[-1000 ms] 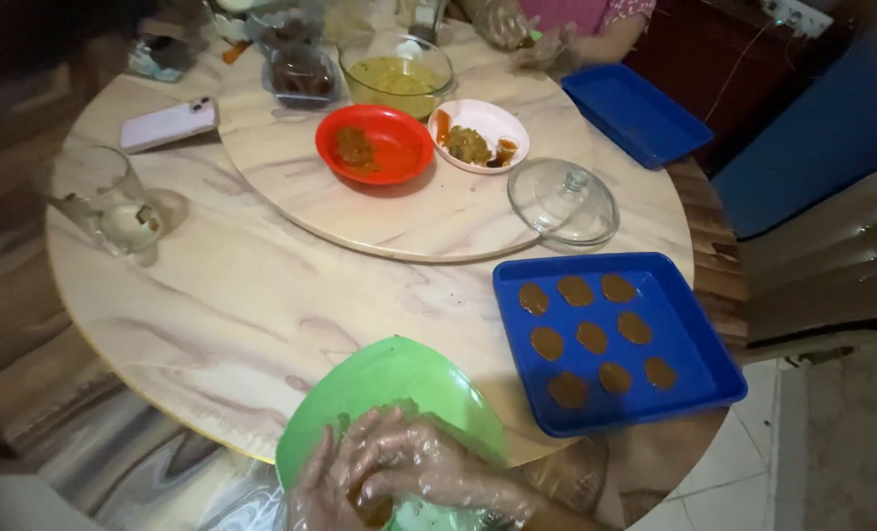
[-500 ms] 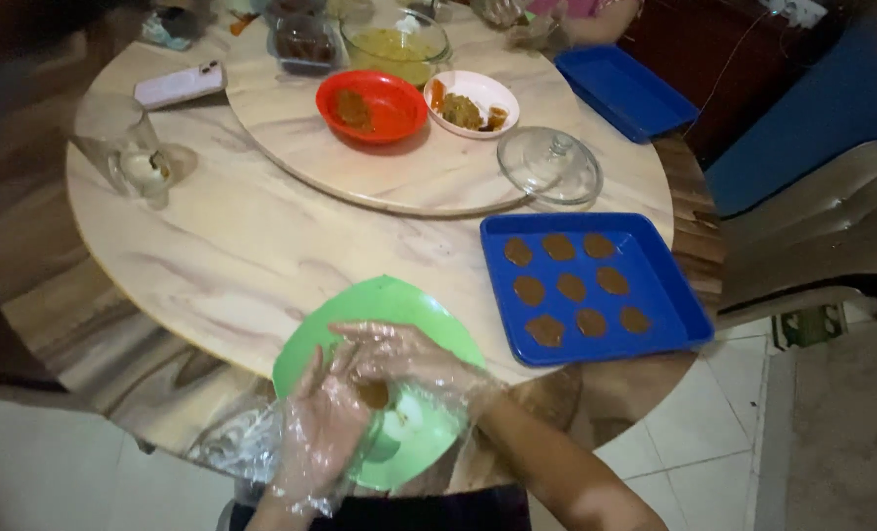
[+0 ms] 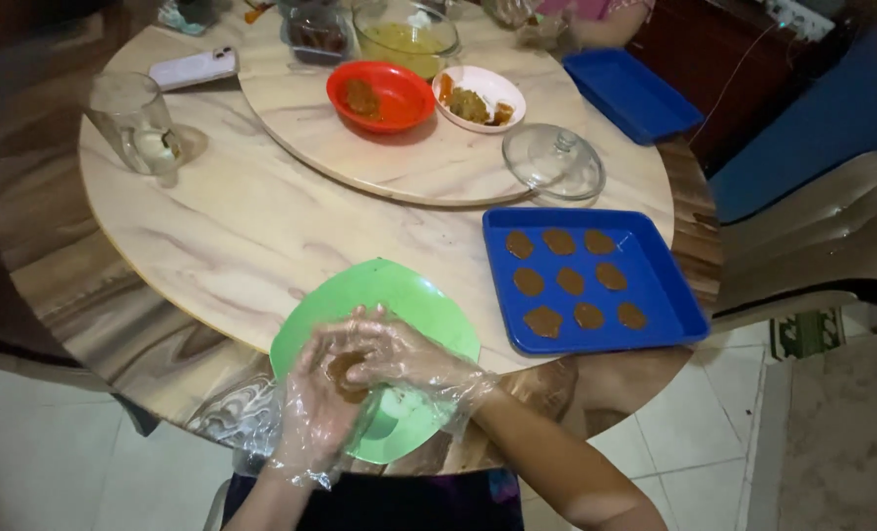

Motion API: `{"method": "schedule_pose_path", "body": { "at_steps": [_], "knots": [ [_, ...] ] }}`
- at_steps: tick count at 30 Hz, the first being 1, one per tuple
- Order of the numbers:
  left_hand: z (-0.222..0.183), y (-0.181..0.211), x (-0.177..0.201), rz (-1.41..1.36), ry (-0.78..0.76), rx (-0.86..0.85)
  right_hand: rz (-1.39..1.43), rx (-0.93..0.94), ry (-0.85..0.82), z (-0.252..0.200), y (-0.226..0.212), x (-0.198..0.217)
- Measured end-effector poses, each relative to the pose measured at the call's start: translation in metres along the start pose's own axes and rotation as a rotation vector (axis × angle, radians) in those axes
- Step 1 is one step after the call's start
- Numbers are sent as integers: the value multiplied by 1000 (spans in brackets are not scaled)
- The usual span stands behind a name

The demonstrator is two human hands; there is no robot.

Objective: Rolling small pieces of dough into balls and arranging them in a grid on a baking tray.

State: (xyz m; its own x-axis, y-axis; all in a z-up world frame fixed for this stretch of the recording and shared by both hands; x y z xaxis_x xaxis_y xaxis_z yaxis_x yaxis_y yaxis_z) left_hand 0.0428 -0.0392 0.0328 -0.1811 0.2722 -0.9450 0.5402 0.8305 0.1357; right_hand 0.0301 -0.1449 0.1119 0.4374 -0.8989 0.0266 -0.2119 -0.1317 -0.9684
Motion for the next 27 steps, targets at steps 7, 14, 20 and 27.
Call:
{"method": "schedule_pose_path", "body": {
  "at_steps": [7,14,20,27],
  "knots": [
    [-20,7,-45,250,137,7,6,108,24,15,25,11],
    [-7,2,-7,-109,88,45,527,32,-81,1,-17,-2],
    [-7,3,-19,-123,-190,-8,630,87,-82,-13,-81,-18],
    [-9,4,-22,-172,-66,26,439,-4,165,-58,-117,-14]
  ]
}}
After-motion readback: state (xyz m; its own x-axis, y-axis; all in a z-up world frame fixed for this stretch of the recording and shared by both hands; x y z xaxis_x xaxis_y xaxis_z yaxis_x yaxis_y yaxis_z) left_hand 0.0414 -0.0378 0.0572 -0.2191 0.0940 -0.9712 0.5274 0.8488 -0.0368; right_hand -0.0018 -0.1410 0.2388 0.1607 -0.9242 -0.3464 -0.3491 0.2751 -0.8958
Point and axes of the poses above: each hand's wrist, its own z-axis towards the middle knuckle, its own x-axis out of the back of the hand, y = z × x, the point moved 4 cm from there along z, towards the middle knuckle, and after that the axes turned 8 degrees about -x, right-handed, at the moved point
